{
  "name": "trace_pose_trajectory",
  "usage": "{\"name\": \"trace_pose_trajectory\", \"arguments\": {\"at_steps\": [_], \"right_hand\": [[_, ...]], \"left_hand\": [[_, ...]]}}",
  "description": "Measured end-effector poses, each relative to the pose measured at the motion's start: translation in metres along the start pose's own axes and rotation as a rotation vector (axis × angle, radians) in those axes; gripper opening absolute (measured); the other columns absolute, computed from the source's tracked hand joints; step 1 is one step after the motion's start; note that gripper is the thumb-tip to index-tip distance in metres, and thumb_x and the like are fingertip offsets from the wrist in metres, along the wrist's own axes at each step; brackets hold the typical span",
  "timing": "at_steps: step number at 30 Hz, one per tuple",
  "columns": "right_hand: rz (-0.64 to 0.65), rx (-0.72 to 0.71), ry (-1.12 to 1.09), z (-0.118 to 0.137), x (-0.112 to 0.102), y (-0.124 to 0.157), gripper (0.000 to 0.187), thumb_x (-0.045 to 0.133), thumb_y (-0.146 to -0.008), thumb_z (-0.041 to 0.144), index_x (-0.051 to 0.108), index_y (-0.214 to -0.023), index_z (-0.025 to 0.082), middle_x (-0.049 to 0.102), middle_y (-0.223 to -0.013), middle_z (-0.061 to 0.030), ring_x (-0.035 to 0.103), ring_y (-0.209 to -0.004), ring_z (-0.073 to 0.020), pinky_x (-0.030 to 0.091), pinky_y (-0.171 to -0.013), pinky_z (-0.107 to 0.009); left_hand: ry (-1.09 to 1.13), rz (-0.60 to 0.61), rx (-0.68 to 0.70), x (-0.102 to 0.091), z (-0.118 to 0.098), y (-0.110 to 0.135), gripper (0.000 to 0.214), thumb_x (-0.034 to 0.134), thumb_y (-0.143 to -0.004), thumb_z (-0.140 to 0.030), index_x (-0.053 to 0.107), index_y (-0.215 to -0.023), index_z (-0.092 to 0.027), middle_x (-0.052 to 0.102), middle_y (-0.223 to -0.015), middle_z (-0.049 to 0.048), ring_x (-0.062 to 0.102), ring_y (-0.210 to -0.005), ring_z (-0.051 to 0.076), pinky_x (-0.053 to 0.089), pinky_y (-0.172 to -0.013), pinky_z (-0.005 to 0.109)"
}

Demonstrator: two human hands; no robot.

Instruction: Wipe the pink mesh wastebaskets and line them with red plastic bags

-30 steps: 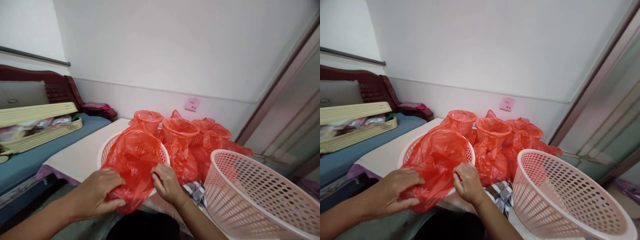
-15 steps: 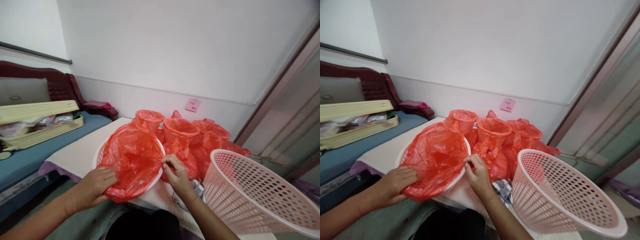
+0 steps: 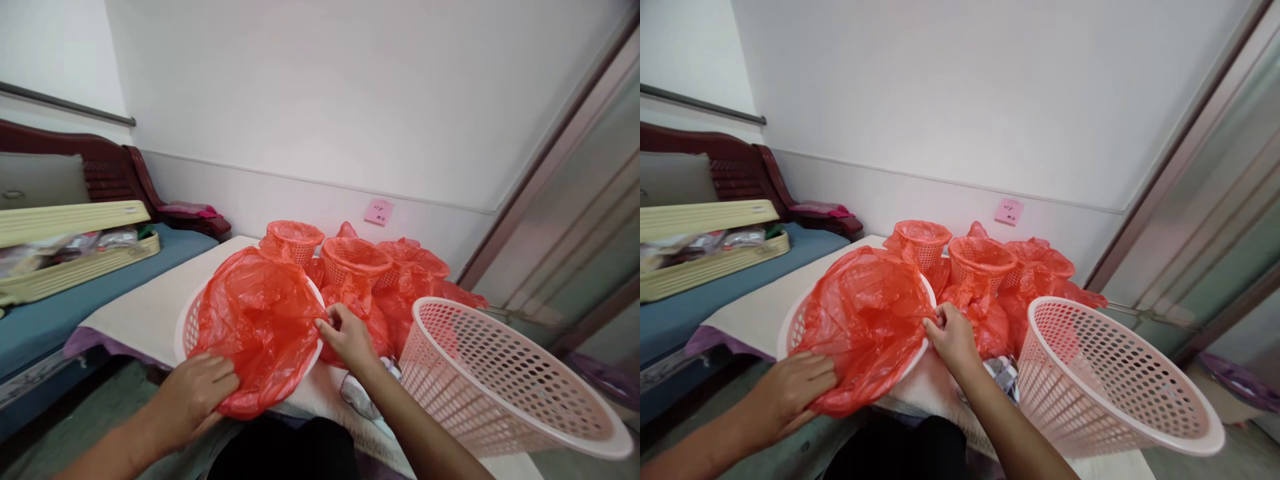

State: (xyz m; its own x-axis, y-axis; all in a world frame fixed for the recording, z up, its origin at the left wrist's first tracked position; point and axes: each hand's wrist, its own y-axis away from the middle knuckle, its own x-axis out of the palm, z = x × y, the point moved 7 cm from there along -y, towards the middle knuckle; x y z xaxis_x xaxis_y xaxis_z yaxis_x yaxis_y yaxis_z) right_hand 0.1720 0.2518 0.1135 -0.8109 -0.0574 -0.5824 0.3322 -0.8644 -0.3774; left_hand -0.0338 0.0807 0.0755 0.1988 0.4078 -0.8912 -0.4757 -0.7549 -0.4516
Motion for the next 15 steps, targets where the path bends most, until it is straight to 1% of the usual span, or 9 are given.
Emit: {"name": "trace_pose_trajectory", "arguments": {"at_steps": [2, 4, 6, 8, 11, 13, 15], "right_hand": [[0.018, -0.033, 0.154, 0.008, -0.001, -0.003, 0.013, 0.056, -0.075, 0.019, 0.048, -0.065, 0.020, 0.051, -0.064, 0.0029, 0.048, -0.062, -0.0133, 0.032, -0.060, -0.025], [0.030, -0.052, 0.195, 0.013, -0.001, -0.004, 0.014, 0.054, -0.074, 0.015, 0.046, -0.063, 0.020, 0.052, -0.066, 0.0021, 0.049, -0.064, -0.0136, 0.032, -0.062, -0.026], [0.027, -0.070, 0.189, 0.018, -0.003, -0.006, 0.013, 0.056, -0.076, 0.017, 0.048, -0.066, 0.020, 0.053, -0.070, 0.0011, 0.050, -0.067, -0.0144, 0.034, -0.064, -0.026], [0.015, -0.098, 0.193, 0.025, -0.003, -0.006, 0.012, 0.058, -0.081, 0.022, 0.052, -0.071, 0.019, 0.055, -0.075, -0.0005, 0.053, -0.072, -0.0158, 0.037, -0.068, -0.027], [-0.018, -0.146, 0.245, 0.035, -0.002, -0.009, 0.011, 0.062, -0.083, 0.028, 0.060, -0.085, 0.017, 0.058, -0.087, -0.0037, 0.055, -0.084, -0.0185, 0.041, -0.078, -0.030], [-0.045, -0.172, 0.309, 0.041, 0.002, -0.014, 0.020, 0.064, -0.083, 0.030, 0.062, -0.099, 0.017, 0.059, -0.098, -0.0065, 0.056, -0.094, -0.0202, 0.042, -0.085, -0.031], [-0.039, -0.166, 0.393, 0.042, 0.010, -0.019, 0.026, 0.064, -0.084, 0.030, 0.061, -0.106, 0.016, 0.057, -0.108, -0.0085, 0.056, -0.100, -0.0203, 0.042, -0.089, -0.031]], "left_hand": [[-0.037, 0.049, -0.013, 0.009, -0.010, 0.000, 0.011, 0.043, -0.088, -0.022, 0.053, -0.085, -0.023, 0.062, -0.081, 0.0020, 0.057, -0.073, 0.023, 0.040, -0.067, 0.037], [-0.074, 0.038, -0.075, 0.014, -0.018, 0.003, 0.013, 0.046, -0.082, -0.013, 0.054, -0.085, -0.023, 0.062, -0.081, 0.0015, 0.057, -0.072, 0.023, 0.041, -0.066, 0.037], [-0.097, -0.002, -0.139, 0.018, -0.028, 0.008, 0.022, 0.049, -0.074, -0.006, 0.056, -0.084, -0.024, 0.063, -0.078, -0.0003, 0.058, -0.069, 0.022, 0.042, -0.064, 0.036], [-0.110, -0.028, -0.171, 0.022, -0.039, 0.012, 0.027, 0.051, -0.068, -0.003, 0.058, -0.083, -0.026, 0.064, -0.078, -0.0019, 0.059, -0.067, 0.021, 0.043, -0.062, 0.035], [-0.114, -0.027, -0.176, 0.028, -0.055, 0.013, 0.028, 0.052, -0.071, -0.005, 0.059, -0.086, -0.028, 0.066, -0.081, -0.0031, 0.060, -0.068, 0.021, 0.045, -0.062, 0.034], [-0.114, -0.037, -0.173, 0.028, -0.063, 0.009, 0.023, 0.053, -0.074, -0.007, 0.058, -0.084, -0.028, 0.065, -0.079, -0.0036, 0.058, -0.067, 0.020, 0.045, -0.060, 0.034], [-0.120, -0.078, -0.165, 0.026, -0.069, 0.005, 0.020, 0.054, -0.076, -0.009, 0.057, -0.080, -0.028, 0.063, -0.076, -0.0040, 0.056, -0.064, 0.020, 0.044, -0.058, 0.034]]}}
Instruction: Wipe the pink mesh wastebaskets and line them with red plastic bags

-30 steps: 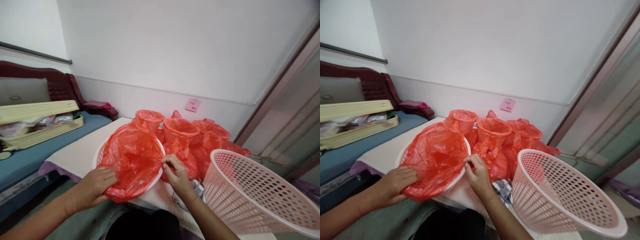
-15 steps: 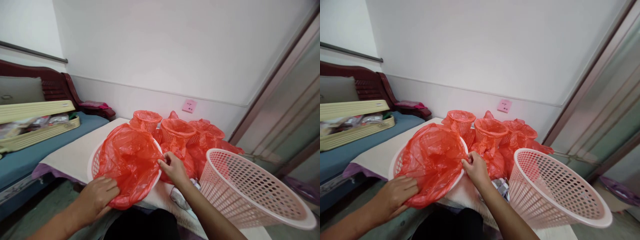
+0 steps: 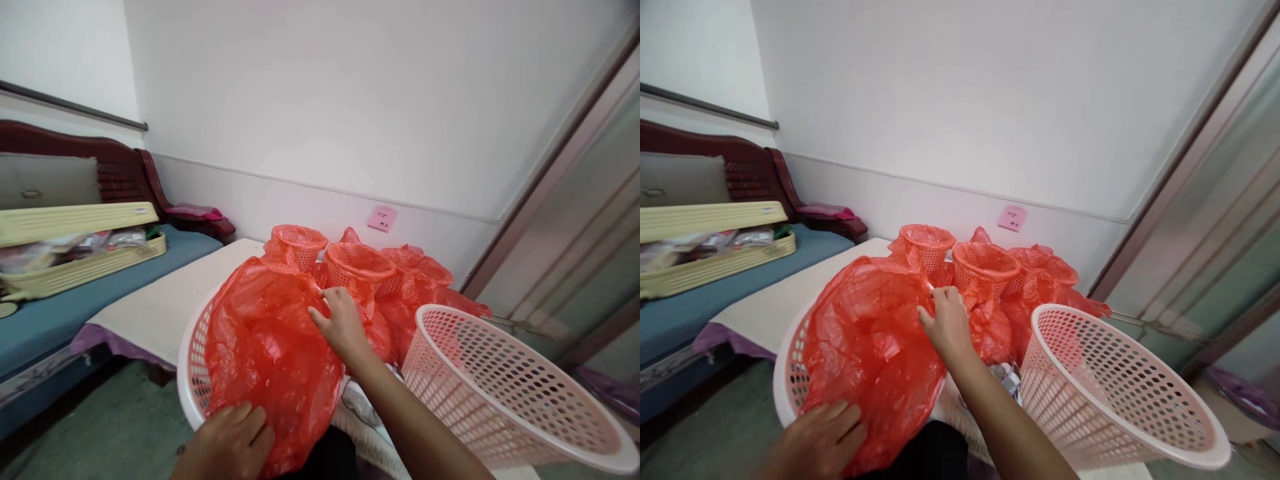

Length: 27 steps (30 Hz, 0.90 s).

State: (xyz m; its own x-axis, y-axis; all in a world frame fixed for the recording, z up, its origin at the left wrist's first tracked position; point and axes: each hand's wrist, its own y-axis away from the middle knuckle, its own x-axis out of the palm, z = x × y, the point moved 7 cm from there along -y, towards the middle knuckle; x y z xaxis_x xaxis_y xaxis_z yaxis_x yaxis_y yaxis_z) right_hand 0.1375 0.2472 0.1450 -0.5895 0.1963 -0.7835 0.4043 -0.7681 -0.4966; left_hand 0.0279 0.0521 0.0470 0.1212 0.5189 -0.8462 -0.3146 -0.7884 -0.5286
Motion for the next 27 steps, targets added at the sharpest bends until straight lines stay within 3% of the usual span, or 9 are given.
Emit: {"name": "trace_pose_trajectory", "arguments": {"at_steps": [3, 8, 11, 14, 15, 19, 21, 25, 27], "right_hand": [[0.086, 0.047, 0.124, -0.002, 0.018, -0.007, 0.021, 0.060, -0.087, 0.028, 0.060, -0.104, 0.016, 0.056, -0.110, -0.0085, 0.059, -0.094, -0.0176, 0.044, -0.083, -0.026], [0.121, 0.079, 0.203, -0.005, 0.034, -0.011, 0.013, 0.051, -0.090, 0.022, 0.061, -0.094, 0.015, 0.058, -0.098, -0.0082, 0.062, -0.085, -0.0174, 0.044, -0.074, -0.025], [0.129, 0.073, 0.260, -0.006, 0.037, -0.013, 0.015, 0.049, -0.089, 0.022, 0.061, -0.094, 0.015, 0.058, -0.100, -0.0095, 0.062, -0.080, -0.0180, 0.042, -0.067, -0.027], [0.137, 0.067, 0.322, -0.008, 0.040, -0.015, 0.018, 0.046, -0.089, 0.019, 0.062, -0.097, 0.015, 0.058, -0.099, -0.0105, 0.062, -0.076, -0.0186, 0.040, -0.062, -0.028], [0.141, 0.062, 0.340, -0.009, 0.041, -0.016, 0.019, 0.044, -0.089, 0.018, 0.062, -0.097, 0.014, 0.058, -0.098, -0.0105, 0.062, -0.075, -0.0186, 0.040, -0.061, -0.028], [0.163, 0.028, 0.388, -0.005, 0.045, -0.017, 0.022, 0.041, -0.090, 0.014, 0.062, -0.096, 0.015, 0.057, -0.095, -0.0098, 0.063, -0.073, -0.0188, 0.039, -0.058, -0.028], [0.172, 0.004, 0.402, 0.000, 0.046, -0.017, 0.023, 0.040, -0.090, 0.014, 0.062, -0.099, 0.016, 0.057, -0.096, -0.0098, 0.063, -0.075, -0.0196, 0.039, -0.058, -0.028], [0.181, -0.025, 0.426, 0.010, 0.046, -0.015, 0.027, 0.038, -0.090, 0.011, 0.060, -0.105, 0.016, 0.056, -0.098, -0.0106, 0.063, -0.079, -0.0208, 0.042, -0.060, -0.029], [0.188, -0.023, 0.438, 0.012, 0.046, -0.015, 0.026, 0.039, -0.090, 0.011, 0.061, -0.103, 0.015, 0.056, -0.098, -0.0113, 0.063, -0.080, -0.0210, 0.043, -0.061, -0.029]], "left_hand": [[-0.014, -0.033, -0.007, -0.002, -0.002, -0.004, 0.018, 0.056, -0.076, -0.011, 0.058, -0.081, -0.028, 0.064, -0.075, -0.0037, 0.056, -0.064, 0.020, 0.044, -0.058, 0.034], [-0.027, 0.035, -0.049, 0.000, 0.004, -0.006, 0.012, 0.062, -0.075, -0.017, 0.060, -0.082, -0.027, 0.066, -0.078, -0.0025, 0.060, -0.067, 0.021, 0.048, -0.060, 0.034], [0.035, -0.040, 0.007, -0.020, 0.001, -0.013, 0.016, 0.069, -0.074, -0.033, 0.061, -0.083, -0.024, 0.068, -0.078, -0.0003, 0.061, -0.066, 0.021, 0.050, -0.058, 0.034], [0.215, -0.207, 0.107, -0.055, -0.001, -0.023, 0.033, 0.056, -0.084, -0.054, 0.059, -0.095, -0.023, 0.070, -0.082, 0.0016, 0.064, -0.067, 0.018, 0.052, -0.058, 0.030], [0.271, -0.207, 0.092, -0.063, 0.004, -0.029, 0.036, 0.053, -0.086, -0.055, 0.058, -0.102, -0.024, 0.071, -0.088, 0.0019, 0.066, -0.075, 0.017, 0.053, -0.065, 0.028], [0.266, -0.289, -0.102, -0.088, 0.053, -0.061, 0.019, 0.053, -0.092, -0.033, 0.055, -0.110, -0.028, 0.069, -0.104, -0.0016, 0.065, -0.098, 0.013, 0.050, -0.090, 0.024], [0.237, -0.347, -0.172, -0.093, 0.087, -0.084, 0.026, 0.049, -0.093, -0.026, 0.052, -0.118, -0.024, 0.065, -0.115, 0.0039, 0.059, -0.111, 0.016, 0.045, -0.100, 0.031], [0.045, -0.303, -0.282, -0.078, 0.150, -0.127, 0.049, 0.043, -0.087, -0.015, 0.042, -0.136, -0.011, 0.045, -0.143, 0.0172, 0.039, -0.132, 0.029, 0.031, -0.111, 0.047], [0.042, -0.232, -0.314, -0.062, 0.171, -0.137, 0.046, 0.043, -0.084, -0.013, 0.048, -0.130, -0.008, 0.053, -0.132, 0.0199, 0.046, -0.124, 0.031, 0.034, -0.106, 0.048]]}}
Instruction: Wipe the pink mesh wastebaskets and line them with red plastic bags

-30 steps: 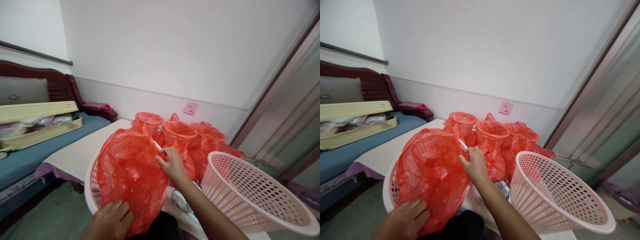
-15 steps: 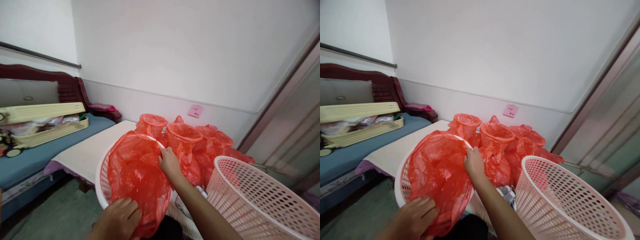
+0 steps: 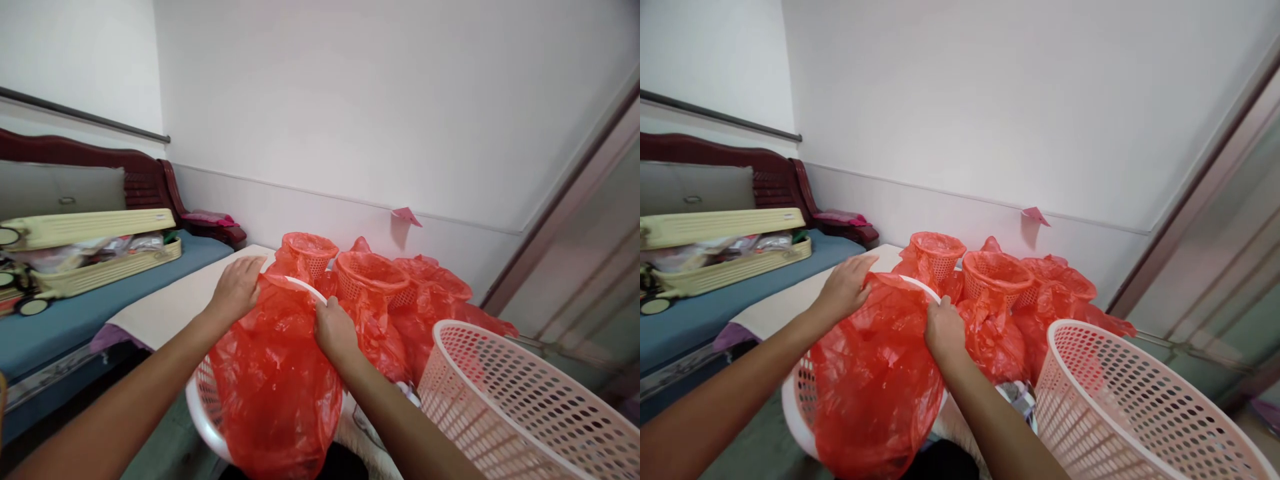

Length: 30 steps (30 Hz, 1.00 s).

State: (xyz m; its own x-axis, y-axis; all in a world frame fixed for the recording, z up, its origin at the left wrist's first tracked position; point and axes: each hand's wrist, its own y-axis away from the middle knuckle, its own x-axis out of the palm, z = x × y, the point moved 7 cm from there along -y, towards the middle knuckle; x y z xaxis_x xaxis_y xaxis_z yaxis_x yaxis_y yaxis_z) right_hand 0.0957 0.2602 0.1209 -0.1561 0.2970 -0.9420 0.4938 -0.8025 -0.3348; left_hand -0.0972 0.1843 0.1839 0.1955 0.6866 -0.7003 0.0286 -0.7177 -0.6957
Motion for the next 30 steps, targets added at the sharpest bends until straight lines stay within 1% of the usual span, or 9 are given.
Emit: {"name": "trace_pose_trajectory", "arguments": {"at_steps": [4, 10, 13, 15, 17, 20, 23, 27, 30], "right_hand": [[0.013, 0.003, 0.008, 0.005, -0.001, -0.003, 0.025, 0.042, -0.088, 0.010, 0.062, -0.102, 0.015, 0.057, -0.098, -0.0119, 0.064, -0.083, -0.0223, 0.045, -0.061, -0.029], [0.017, -0.020, -0.009, 0.016, -0.001, -0.009, 0.025, 0.043, -0.087, 0.012, 0.062, -0.104, 0.016, 0.057, -0.099, -0.0113, 0.064, -0.084, -0.0222, 0.045, -0.062, -0.029], [0.013, -0.035, -0.011, 0.022, -0.001, -0.011, 0.026, 0.043, -0.087, 0.012, 0.062, -0.104, 0.016, 0.057, -0.100, -0.0118, 0.064, -0.084, -0.0231, 0.046, -0.062, -0.030], [0.015, -0.041, -0.010, 0.025, 0.000, -0.013, 0.026, 0.044, -0.086, 0.012, 0.062, -0.104, 0.016, 0.057, -0.100, -0.0119, 0.064, -0.084, -0.0235, 0.046, -0.062, -0.030], [0.018, -0.049, -0.008, 0.026, 0.001, -0.016, 0.025, 0.044, -0.086, 0.012, 0.062, -0.103, 0.016, 0.057, -0.099, -0.0117, 0.064, -0.084, -0.0238, 0.046, -0.061, -0.030], [0.024, -0.057, -0.004, 0.025, 0.003, -0.021, 0.025, 0.043, -0.086, 0.013, 0.062, -0.102, 0.016, 0.057, -0.099, -0.0118, 0.064, -0.081, -0.0234, 0.045, -0.061, -0.031], [0.028, -0.060, -0.004, 0.022, 0.004, -0.023, 0.024, 0.044, -0.087, 0.014, 0.062, -0.102, 0.016, 0.058, -0.100, -0.0120, 0.064, -0.080, -0.0232, 0.045, -0.061, -0.031], [0.035, -0.063, -0.009, 0.021, 0.006, -0.024, 0.023, 0.044, -0.088, 0.016, 0.062, -0.103, 0.016, 0.058, -0.101, -0.0119, 0.064, -0.082, -0.0234, 0.045, -0.062, -0.031], [0.042, -0.067, -0.016, 0.023, 0.007, -0.026, 0.023, 0.044, -0.088, 0.017, 0.062, -0.103, 0.016, 0.058, -0.100, -0.0117, 0.064, -0.082, -0.0234, 0.046, -0.063, -0.031]], "left_hand": [[0.031, 0.154, -0.031, 0.025, 0.014, 0.008, 0.027, 0.039, -0.090, -0.022, 0.061, -0.103, -0.015, 0.065, -0.099, 0.0128, 0.056, -0.098, 0.026, 0.042, -0.090, 0.041], [0.218, 0.455, -0.007, 0.052, 0.013, 0.040, 0.021, 0.043, -0.088, -0.030, 0.059, -0.078, -0.021, 0.064, -0.075, 0.0020, 0.057, -0.072, 0.018, 0.040, -0.069, 0.029], [0.318, 0.547, -0.039, 0.064, 0.018, 0.049, 0.016, 0.048, -0.079, -0.023, 0.061, -0.088, -0.021, 0.068, -0.092, 0.0041, 0.061, -0.087, 0.021, 0.043, -0.079, 0.031], [0.379, 0.559, -0.090, 0.067, 0.023, 0.051, 0.033, 0.045, -0.076, -0.019, 0.059, -0.105, -0.020, 0.065, -0.116, 0.0080, 0.057, -0.109, 0.023, 0.041, -0.092, 0.034], [0.444, 0.620, -0.127, 0.072, 0.024, 0.055, 0.043, 0.043, -0.071, -0.016, 0.058, -0.111, -0.018, 0.063, -0.123, 0.0085, 0.055, -0.114, 0.023, 0.040, -0.095, 0.034], [0.527, 0.880, -0.124, 0.085, 0.017, 0.070, 0.034, 0.048, -0.058, -0.014, 0.066, -0.087, -0.020, 0.070, -0.085, 0.0011, 0.062, -0.079, 0.019, 0.046, -0.068, 0.027], [0.558, 1.061, -0.126, 0.095, 0.013, 0.083, 0.012, 0.055, -0.053, -0.014, 0.059, -0.063, -0.020, 0.054, -0.054, -0.0046, 0.047, -0.050, 0.013, 0.034, -0.049, 0.025], [0.625, 0.896, -0.176, 0.092, 0.018, 0.069, 0.013, 0.055, -0.074, -0.029, 0.050, -0.067, -0.020, 0.048, -0.063, -0.0042, 0.044, -0.059, 0.012, 0.035, -0.059, 0.027], [0.670, 0.707, -0.249, 0.085, 0.024, 0.055, 0.014, 0.053, -0.075, -0.033, 0.045, -0.071, -0.022, 0.050, -0.071, -0.0026, 0.047, -0.069, 0.015, 0.036, -0.065, 0.028]]}}
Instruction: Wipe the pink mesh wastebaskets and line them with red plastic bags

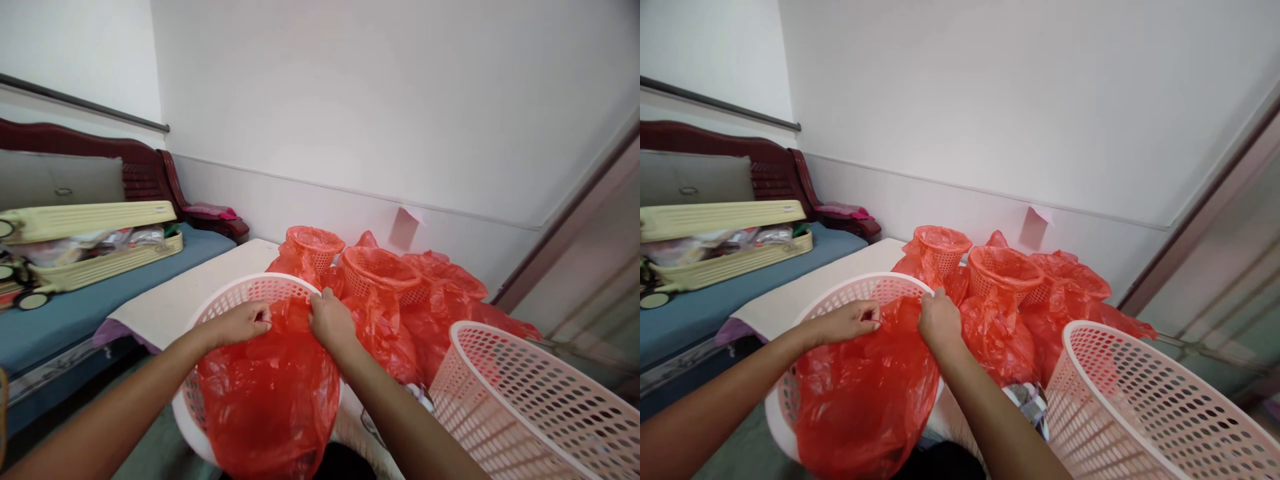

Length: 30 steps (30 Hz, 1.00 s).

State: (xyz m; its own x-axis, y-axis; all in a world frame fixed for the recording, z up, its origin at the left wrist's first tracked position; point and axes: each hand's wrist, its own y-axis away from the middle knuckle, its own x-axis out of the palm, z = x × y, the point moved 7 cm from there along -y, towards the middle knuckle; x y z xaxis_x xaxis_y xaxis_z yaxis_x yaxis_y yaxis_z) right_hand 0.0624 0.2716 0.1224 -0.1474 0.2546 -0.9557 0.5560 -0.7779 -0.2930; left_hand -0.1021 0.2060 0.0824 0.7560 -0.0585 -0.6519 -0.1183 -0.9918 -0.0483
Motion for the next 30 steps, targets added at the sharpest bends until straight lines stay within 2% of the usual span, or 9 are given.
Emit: {"name": "trace_pose_trajectory", "arguments": {"at_steps": [2, 5, 9, 12, 16, 20, 24, 27, 30], "right_hand": [[0.000, 0.002, -0.005, 0.000, 0.000, -0.002, 0.023, 0.045, -0.088, 0.018, 0.062, -0.102, 0.016, 0.059, -0.100, -0.0116, 0.065, -0.081, -0.0236, 0.046, -0.062, -0.031], [-0.006, 0.007, -0.011, 0.000, 0.001, -0.003, 0.022, 0.045, -0.089, 0.020, 0.063, -0.101, 0.016, 0.059, -0.099, -0.0115, 0.065, -0.079, -0.0233, 0.045, -0.061, -0.030], [-0.013, -0.003, -0.017, 0.000, 0.001, -0.003, 0.022, 0.045, -0.090, 0.022, 0.063, -0.101, 0.017, 0.059, -0.098, -0.0107, 0.065, -0.077, -0.0216, 0.045, -0.061, -0.029], [-0.008, -0.008, -0.018, 0.000, 0.001, -0.004, 0.021, 0.045, -0.090, 0.022, 0.063, -0.100, 0.017, 0.059, -0.099, -0.0107, 0.066, -0.077, -0.0212, 0.045, -0.061, -0.029], [0.000, -0.009, -0.015, 0.000, 0.000, -0.004, 0.021, 0.046, -0.090, 0.023, 0.063, -0.101, 0.017, 0.059, -0.100, -0.0113, 0.066, -0.077, -0.0217, 0.045, -0.061, -0.030], [0.003, -0.011, -0.011, 0.000, 0.001, -0.004, 0.021, 0.045, -0.090, 0.023, 0.062, -0.101, 0.017, 0.059, -0.100, -0.0108, 0.066, -0.076, -0.0213, 0.044, -0.060, -0.030], [0.001, -0.010, -0.005, -0.002, 0.002, -0.004, 0.022, 0.044, -0.089, 0.022, 0.062, -0.100, 0.017, 0.060, -0.099, -0.0098, 0.065, -0.075, -0.0201, 0.044, -0.060, -0.029], [0.000, -0.010, -0.001, -0.004, 0.002, -0.002, 0.022, 0.043, -0.088, 0.018, 0.062, -0.100, 0.017, 0.059, -0.099, -0.0097, 0.064, -0.075, -0.0198, 0.043, -0.060, -0.029], [0.006, -0.013, -0.003, -0.004, 0.002, -0.001, 0.026, 0.041, -0.085, 0.010, 0.061, -0.100, 0.017, 0.059, -0.099, -0.0095, 0.064, -0.073, -0.0186, 0.042, -0.060, -0.028]], "left_hand": [[0.058, -0.040, -0.008, -0.004, -0.003, 0.000, 0.015, 0.052, -0.073, -0.032, 0.041, -0.073, -0.023, 0.053, -0.073, -0.0020, 0.049, -0.068, 0.015, 0.037, -0.063, 0.028], [0.130, -0.028, -0.009, -0.005, -0.010, 0.004, 0.019, 0.055, -0.074, -0.034, 0.041, -0.075, -0.022, 0.054, -0.072, -0.0027, 0.049, -0.064, 0.013, 0.038, -0.060, 0.027], [0.167, 0.009, -0.013, -0.008, -0.018, 0.010, 0.033, 0.053, -0.083, -0.052, 0.048, -0.075, -0.020, 0.052, -0.071, -0.0027, 0.046, -0.065, 0.012, 0.036, -0.061, 0.026], [0.160, 0.074, -0.071, -0.003, -0.014, 0.012, 0.044, 0.041, -0.087, -0.062, 0.051, -0.080, -0.019, 0.054, -0.072, -0.0013, 0.045, -0.060, 0.012, 0.035, -0.057, 0.027], [0.079, 0.163, -0.139, 0.007, -0.001, 0.013, 0.047, 0.052, -0.079, -0.066, 0.054, -0.077, -0.019, 0.052, -0.066, -0.0021, 0.041, -0.055, 0.012, 0.030, -0.051, 0.027], [0.012, 0.281, -0.165, 0.016, 0.005, 0.016, 0.041, 0.066, -0.068, -0.059, 0.059, -0.071, -0.019, 0.053, -0.062, -0.0019, 0.044, -0.056, 0.013, 0.032, -0.053, 0.026], [-0.052, 0.294, -0.186, 0.018, 0.005, 0.017, 0.032, 0.074, -0.059, -0.043, 0.061, -0.074, -0.018, 0.058, -0.067, -0.0014, 0.047, -0.061, 0.015, 0.033, -0.055, 0.026], [-0.071, 0.294, -0.211, 0.018, 0.007, 0.018, 0.024, 0.071, -0.056, -0.030, 0.061, -0.074, -0.018, 0.060, -0.067, -0.0010, 0.050, -0.060, 0.016, 0.033, -0.053, 0.026], [-0.057, 0.279, -0.246, 0.018, 0.012, 0.018, 0.008, 0.059, -0.056, -0.023, 0.059, -0.063, -0.018, 0.054, -0.055, -0.0020, 0.048, -0.051, 0.015, 0.030, -0.047, 0.027]]}}
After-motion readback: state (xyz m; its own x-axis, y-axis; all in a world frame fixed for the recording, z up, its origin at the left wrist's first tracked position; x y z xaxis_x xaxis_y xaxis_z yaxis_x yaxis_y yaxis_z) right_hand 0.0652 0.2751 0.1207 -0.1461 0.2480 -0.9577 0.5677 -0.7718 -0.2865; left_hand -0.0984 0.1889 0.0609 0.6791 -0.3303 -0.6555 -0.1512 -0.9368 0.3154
